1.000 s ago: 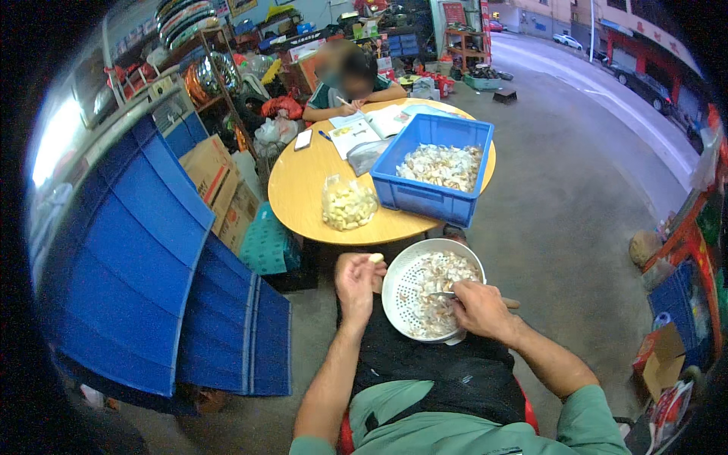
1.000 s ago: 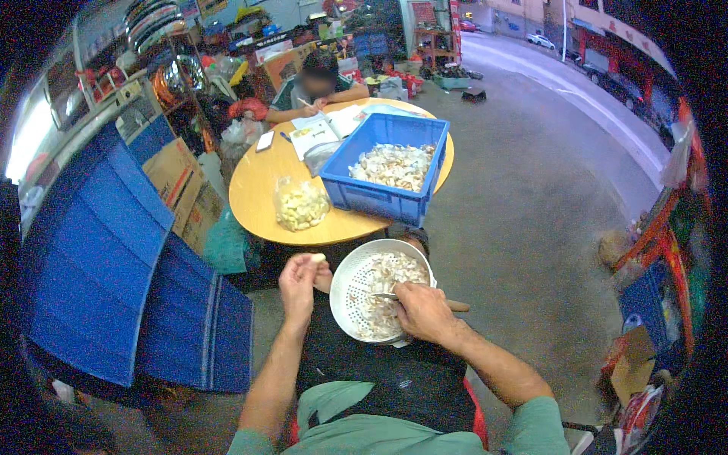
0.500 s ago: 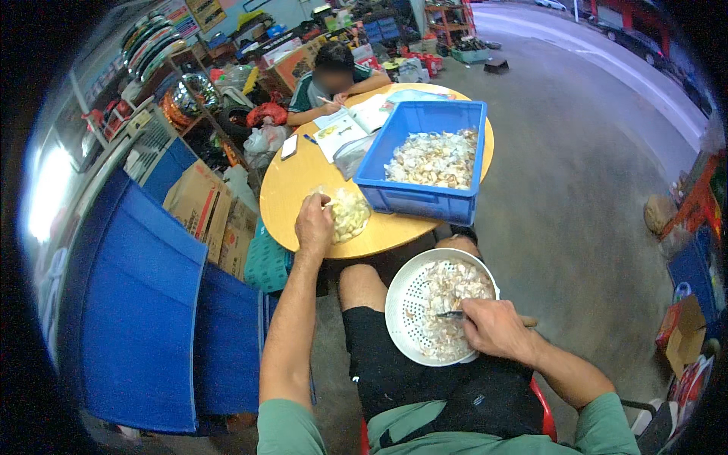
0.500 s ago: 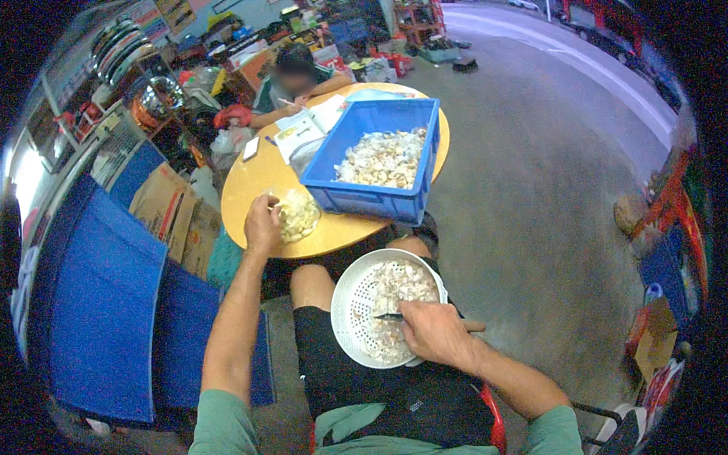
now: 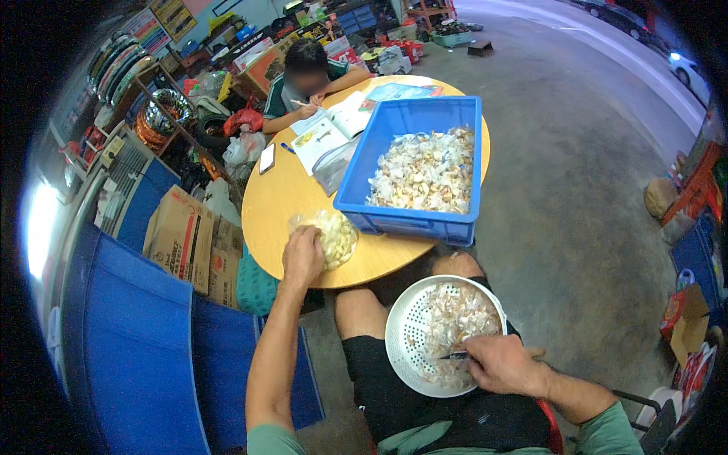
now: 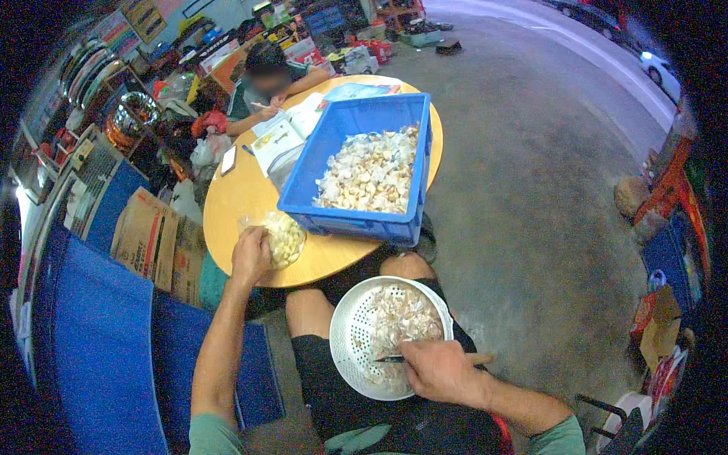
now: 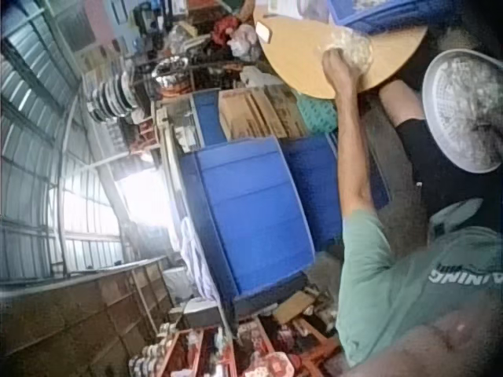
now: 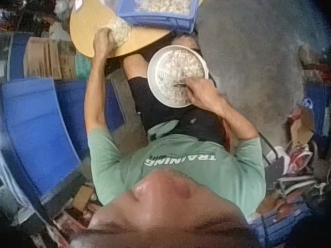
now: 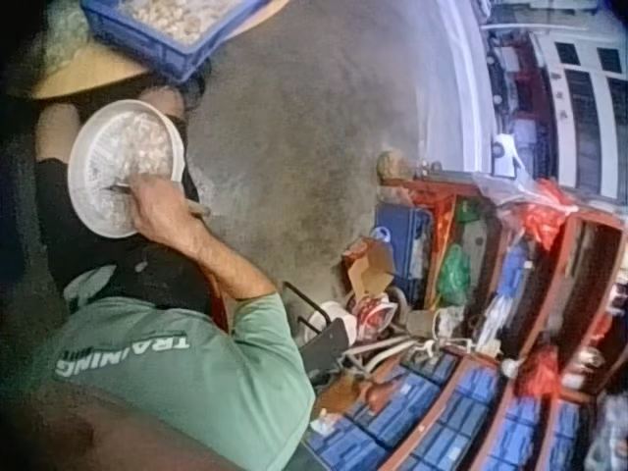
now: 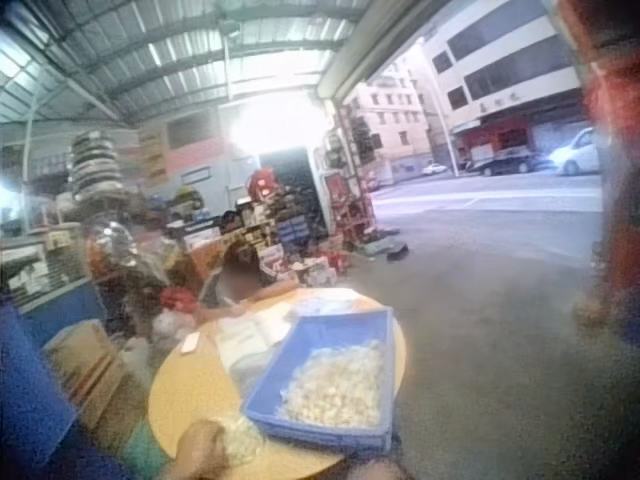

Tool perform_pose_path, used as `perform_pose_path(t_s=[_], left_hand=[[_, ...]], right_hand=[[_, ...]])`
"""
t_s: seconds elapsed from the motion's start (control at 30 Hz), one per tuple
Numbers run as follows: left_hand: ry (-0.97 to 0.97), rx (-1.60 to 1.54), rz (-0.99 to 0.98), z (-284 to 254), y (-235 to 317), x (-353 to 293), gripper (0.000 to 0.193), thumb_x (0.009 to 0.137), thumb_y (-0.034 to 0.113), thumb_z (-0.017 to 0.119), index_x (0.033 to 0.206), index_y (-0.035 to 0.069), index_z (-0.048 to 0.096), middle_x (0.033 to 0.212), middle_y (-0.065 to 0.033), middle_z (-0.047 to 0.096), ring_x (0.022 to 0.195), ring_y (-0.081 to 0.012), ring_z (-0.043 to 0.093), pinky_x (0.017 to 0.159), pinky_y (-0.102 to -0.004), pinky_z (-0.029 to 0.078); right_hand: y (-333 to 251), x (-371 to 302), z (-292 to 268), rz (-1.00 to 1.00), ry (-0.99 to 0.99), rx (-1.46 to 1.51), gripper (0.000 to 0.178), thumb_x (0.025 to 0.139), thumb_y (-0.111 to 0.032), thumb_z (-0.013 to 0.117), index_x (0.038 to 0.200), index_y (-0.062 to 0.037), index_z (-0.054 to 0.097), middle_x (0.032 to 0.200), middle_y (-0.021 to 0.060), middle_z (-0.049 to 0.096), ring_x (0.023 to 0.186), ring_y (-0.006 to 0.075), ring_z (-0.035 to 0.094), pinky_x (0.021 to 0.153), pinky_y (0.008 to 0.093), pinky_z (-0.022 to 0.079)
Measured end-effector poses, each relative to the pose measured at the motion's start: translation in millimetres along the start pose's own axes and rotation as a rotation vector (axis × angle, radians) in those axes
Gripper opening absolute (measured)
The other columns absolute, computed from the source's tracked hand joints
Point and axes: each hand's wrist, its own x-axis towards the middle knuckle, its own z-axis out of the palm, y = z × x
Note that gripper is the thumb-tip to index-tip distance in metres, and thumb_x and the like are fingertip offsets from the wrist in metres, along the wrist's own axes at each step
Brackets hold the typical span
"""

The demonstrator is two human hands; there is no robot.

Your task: The person sits at a table and peels garlic cloves one by one using a small knife. Peeled cloves are placed into a plastic bag, while the skins are collected in a blue crate.

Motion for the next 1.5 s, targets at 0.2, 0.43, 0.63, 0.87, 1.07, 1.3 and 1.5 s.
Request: perform_pose_path(t_s=[0.2,0.43,0.63,0.87,1.07,1.3,1.5], left_hand=[[0.038,-0.008,0.062,-6.3,7.7,5.9,0.017,0.085,0.001,0.056,0.098,-0.002,0.067,0.105,-0.0212,0.066,0.102,-0.0401,0.061,0.09,-0.0481,0.049],[0.272,-0.306,0.197,-33.2,78.1,44.1,0.012,0.084,-0.004,0.061,0.093,0.0,0.066,0.088,-0.0169,0.064,0.086,-0.0361,0.062,0.078,-0.0426,0.049],[0.028,-0.397,0.333,-2.3,139.0,101.0,0.014,0.086,0.001,0.062,0.1,0.001,0.066,0.098,-0.0177,0.066,0.094,-0.0348,0.066,0.084,-0.0401,0.051],[-0.449,-0.179,0.406,54.0,164.2,160.7,0.041,0.079,0.006,0.067,0.12,0.003,0.065,0.113,-0.0233,0.065,0.107,-0.0401,0.062,0.095,-0.0439,0.05],[-0.593,-0.099,0.418,77.9,163.2,166.0,0.027,0.079,0.008,0.068,0.106,0.0,0.066,0.097,-0.0222,0.068,0.095,-0.0384,0.067,0.085,-0.044,0.053],[-0.547,-0.323,0.281,62.3,166.0,166.9,0.018,0.092,0.014,0.057,0.095,-0.001,0.067,0.085,-0.0226,0.069,0.086,-0.0384,0.068,0.078,-0.0448,0.054],[-0.596,-0.628,0.032,57.5,165.8,165.6,0.024,0.102,0.018,0.051,0.105,0.0,0.065,0.077,-0.0067,0.066,0.067,-0.0158,0.062,0.064,-0.0312,0.051]], right_hand=[[-0.5,7.9,-11.6,0.04,-0.103,0.006,0.021,0.083,-0.013,0.062,0.099,-0.0022,0.056,0.086,0.0174,0.068,0.081,0.0376,0.069,0.068,0.0492,0.057],[5.4,12.3,-10.6,0.017,-0.149,0.047,0.023,0.082,-0.013,0.063,0.1,-0.0005,0.055,0.089,0.0163,0.069,0.079,0.0373,0.07,0.065,0.049,0.058],[3.8,18.0,-22.8,0.076,-0.191,0.064,0.022,0.083,-0.014,0.062,0.099,-0.0008,0.055,0.088,0.0166,0.068,0.079,0.0372,0.07,0.065,0.0488,0.058],[13.9,15.6,-13.0,0.155,-0.219,0.046,0.026,0.084,-0.018,0.062,0.107,-0.0044,0.059,0.082,0.0166,0.069,0.077,0.037,0.07,0.065,0.048,0.058],[4.2,20.1,-34.4,0.124,-0.176,0.124,0.019,0.084,-0.017,0.062,0.095,-0.0029,0.056,0.08,0.0163,0.068,0.076,0.0369,0.069,0.064,0.0483,0.058],[12.4,13.8,-26.1,0.085,-0.1,0.154,0.019,0.085,-0.016,0.061,0.099,-0.0036,0.058,0.079,0.0159,0.068,0.076,0.0351,0.07,0.064,0.0473,0.057],[12.4,9.9,-22.3,0.087,-0.091,0.159,0.026,0.085,-0.016,0.061,0.109,-0.0062,0.06,0.08,0.0156,0.068,0.076,0.0344,0.07,0.064,0.0466,0.058]])
